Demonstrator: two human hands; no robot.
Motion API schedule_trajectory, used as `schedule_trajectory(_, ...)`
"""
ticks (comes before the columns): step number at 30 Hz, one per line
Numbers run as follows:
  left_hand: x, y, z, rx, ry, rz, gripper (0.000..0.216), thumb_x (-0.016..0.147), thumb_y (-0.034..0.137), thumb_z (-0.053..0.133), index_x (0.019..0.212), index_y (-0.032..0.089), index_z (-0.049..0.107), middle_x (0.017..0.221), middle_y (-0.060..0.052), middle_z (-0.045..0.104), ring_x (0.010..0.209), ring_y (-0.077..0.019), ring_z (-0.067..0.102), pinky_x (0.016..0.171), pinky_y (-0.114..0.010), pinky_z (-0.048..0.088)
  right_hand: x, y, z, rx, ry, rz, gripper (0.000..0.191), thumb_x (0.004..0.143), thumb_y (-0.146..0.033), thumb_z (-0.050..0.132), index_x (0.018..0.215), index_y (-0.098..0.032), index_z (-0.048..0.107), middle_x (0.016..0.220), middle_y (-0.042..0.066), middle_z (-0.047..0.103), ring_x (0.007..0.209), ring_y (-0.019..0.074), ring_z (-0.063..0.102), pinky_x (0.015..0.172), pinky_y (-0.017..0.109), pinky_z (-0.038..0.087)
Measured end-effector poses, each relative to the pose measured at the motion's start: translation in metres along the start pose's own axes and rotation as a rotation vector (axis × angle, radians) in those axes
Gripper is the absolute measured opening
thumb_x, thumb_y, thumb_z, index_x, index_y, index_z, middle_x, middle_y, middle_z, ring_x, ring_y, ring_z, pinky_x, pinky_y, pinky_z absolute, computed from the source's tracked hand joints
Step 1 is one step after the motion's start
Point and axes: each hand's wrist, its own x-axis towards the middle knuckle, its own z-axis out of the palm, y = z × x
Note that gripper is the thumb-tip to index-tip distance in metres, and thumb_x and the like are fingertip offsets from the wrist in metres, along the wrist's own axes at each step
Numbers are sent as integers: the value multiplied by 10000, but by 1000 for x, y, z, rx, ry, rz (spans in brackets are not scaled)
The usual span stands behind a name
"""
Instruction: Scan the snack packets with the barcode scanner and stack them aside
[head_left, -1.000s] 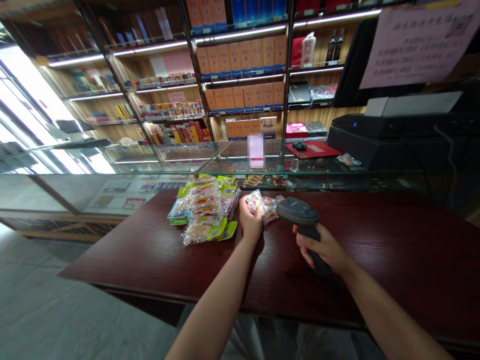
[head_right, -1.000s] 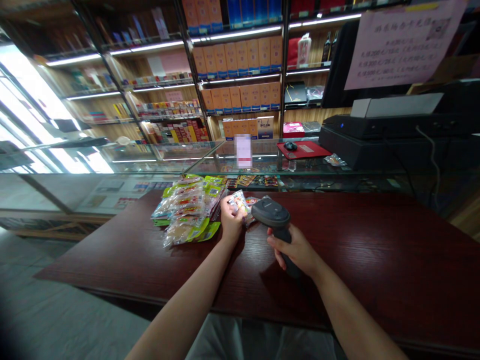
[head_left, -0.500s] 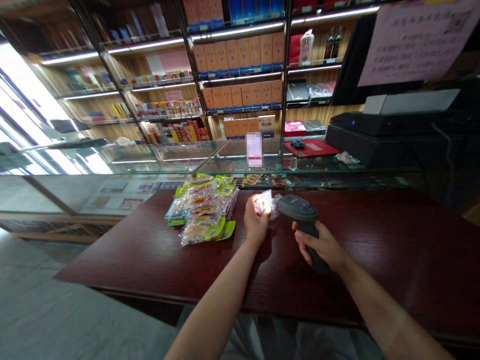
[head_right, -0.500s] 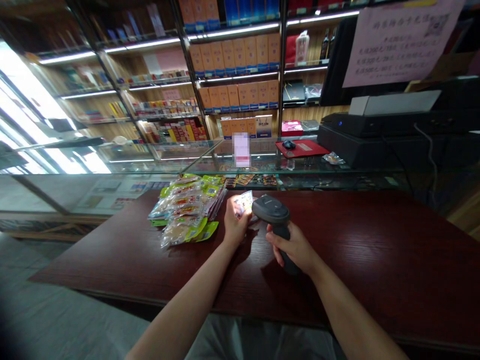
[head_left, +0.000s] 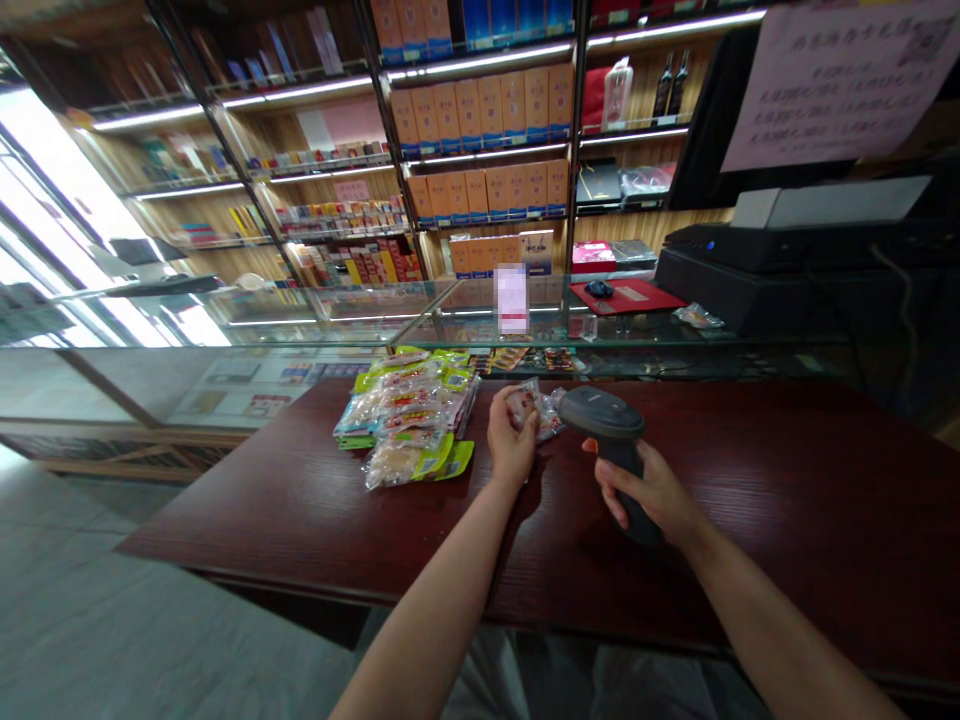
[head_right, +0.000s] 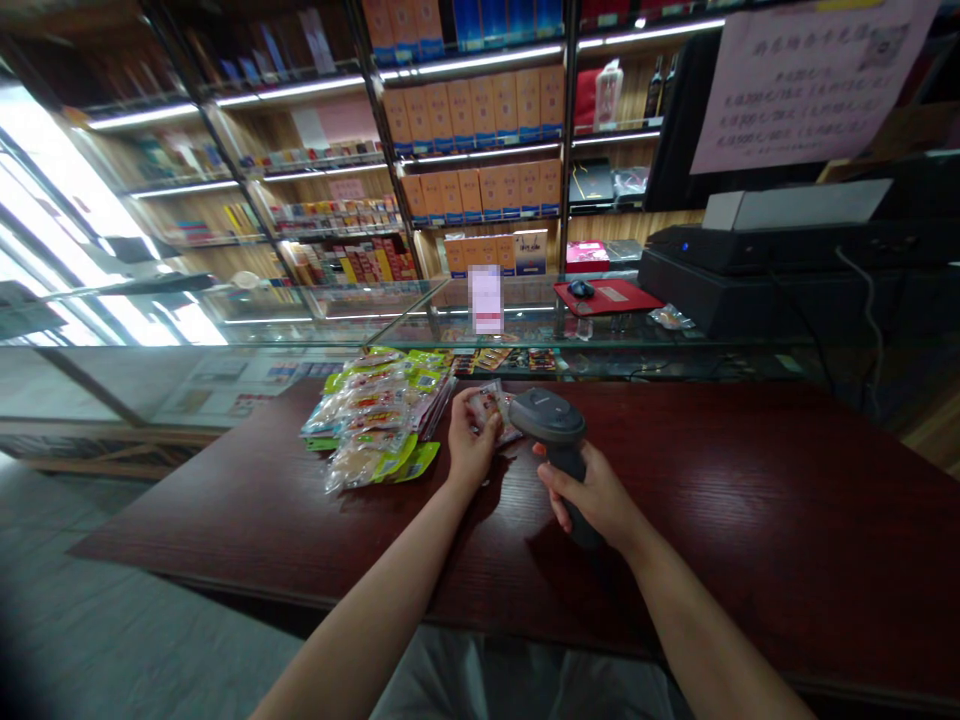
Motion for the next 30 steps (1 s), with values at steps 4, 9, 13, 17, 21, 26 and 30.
schedule_trajectory(4,1,-5,0,-14,18,-11,446,750,204,642,1174,224,509,1093,-61,598,1011,-211,572,868,-325,442,0,-1,0,27,5,4,354,824,-416,683,1047,-184,537,563,-81,531,334,77,472,340,194,359)
schedule_trajectory(9,2,-4,0,-26,45,-50,459,734,208,673,1163,209,512,1026,-50,613,895,-186,586,810,-309,450,1,-1,-2,91,34,2,341,805,-412,698,1020,-197,543,570,-81,529,337,71,464,334,193,374)
schedule_trajectory(13,2,-1,-3,-24,57,-96,406,710,230,705,1077,187,537,930,-34,631,786,-161,590,722,-277,453,3,0,-5,130,66,7,339,790,-406,714,1006,-203,551,583,-79,531,351,70,463,333,191,376)
schedule_trajectory(17,2,-3,-4,10,67,-95,276,739,267,687,976,175,580,897,-37,637,766,-158,580,712,-276,449,4,2,-7,159,90,15,335,777,-409,730,985,-203,567,589,-76,533,359,68,460,330,188,379)
schedule_trajectory(21,4,-10,-3,-46,81,-107,247,783,281,645,994,184,562,903,-34,631,786,-160,584,722,-280,454,5,4,-9,166,110,25,341,771,-415,741,975,-206,566,586,-81,531,359,68,464,323,184,380)
schedule_trajectory(26,11,-3,-2,-102,139,-133,249,780,246,620,1001,187,523,883,-21,600,793,-150,582,739,-279,461,6,7,-10,151,121,25,354,770,-424,739,985,-203,565,592,-78,537,364,64,464,326,180,383)
schedule_trajectory(30,29,9,-10,-125,166,-166,317,700,164,630,997,180,520,845,-10,594,750,-141,581,707,-267,459,5,8,-8,141,143,22,374,750,-442,748,972,-203,565,578,-79,528,354,70,454,313,186,370)
